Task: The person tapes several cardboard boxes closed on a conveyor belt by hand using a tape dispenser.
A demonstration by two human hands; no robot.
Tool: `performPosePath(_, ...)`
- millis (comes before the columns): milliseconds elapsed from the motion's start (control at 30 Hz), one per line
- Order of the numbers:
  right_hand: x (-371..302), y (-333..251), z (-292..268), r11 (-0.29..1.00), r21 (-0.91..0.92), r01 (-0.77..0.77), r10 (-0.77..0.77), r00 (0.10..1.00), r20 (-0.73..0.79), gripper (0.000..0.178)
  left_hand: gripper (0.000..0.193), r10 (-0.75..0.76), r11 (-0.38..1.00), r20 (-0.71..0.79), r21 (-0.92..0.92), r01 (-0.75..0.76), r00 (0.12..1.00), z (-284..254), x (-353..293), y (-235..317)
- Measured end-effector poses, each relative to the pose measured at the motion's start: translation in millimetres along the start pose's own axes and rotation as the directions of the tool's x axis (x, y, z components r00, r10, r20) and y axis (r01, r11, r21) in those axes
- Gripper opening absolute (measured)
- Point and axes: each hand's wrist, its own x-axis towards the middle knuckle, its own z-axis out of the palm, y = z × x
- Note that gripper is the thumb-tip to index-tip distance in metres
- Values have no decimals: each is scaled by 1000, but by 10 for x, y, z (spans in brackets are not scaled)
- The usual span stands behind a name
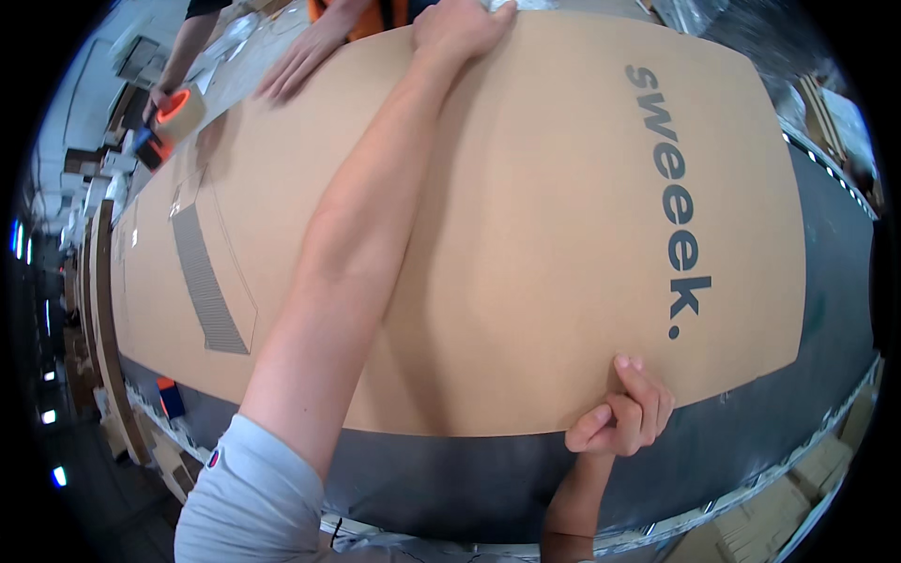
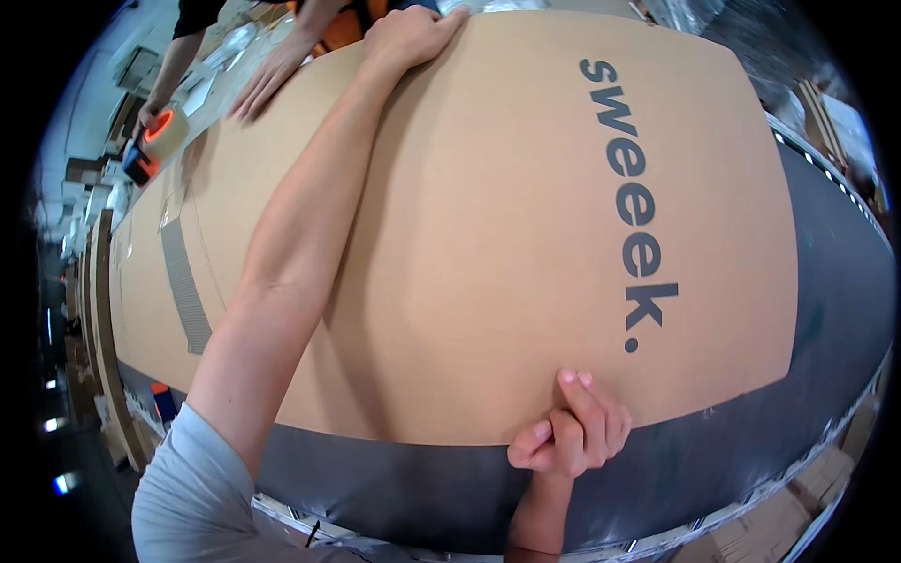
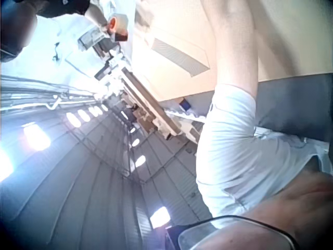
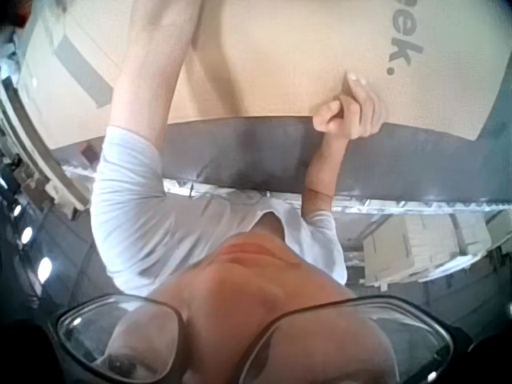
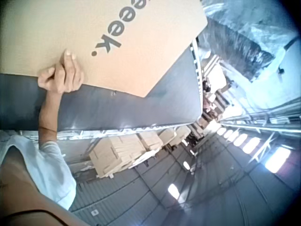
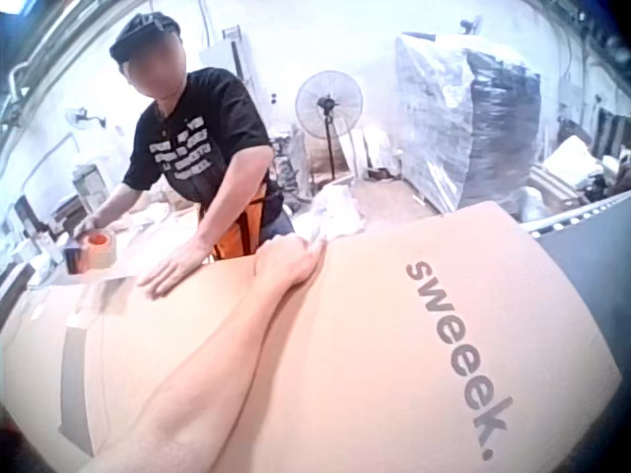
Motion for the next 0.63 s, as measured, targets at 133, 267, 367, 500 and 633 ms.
performPosePath(133,-69,40,-21,1000,0,19,-19,1000,-17,19,77,-16,1000,2,18,16,1000,-30,-38,43)
performPosePath(267,-73,-10,-5,999,36,-15,17,997,-71,19,75,-4,1000,-12,22,5,1000,-31,-39,38)
performPosePath(367,-63,-41,39,998,39,-41,44,997,-64,18,66,57,998,-46,28,-55,997,77,-44,-87)
performPosePath(500,-68,-16,86,999,37,-30,33,996,-87,23,59,91,995,-98,53,-86,991,245,-14,-157)
performPosePath(633,-24,-12,57,1000,20,-14,17,994,-112,28,57,59,993,-21,102,-57,998,229,8,31)
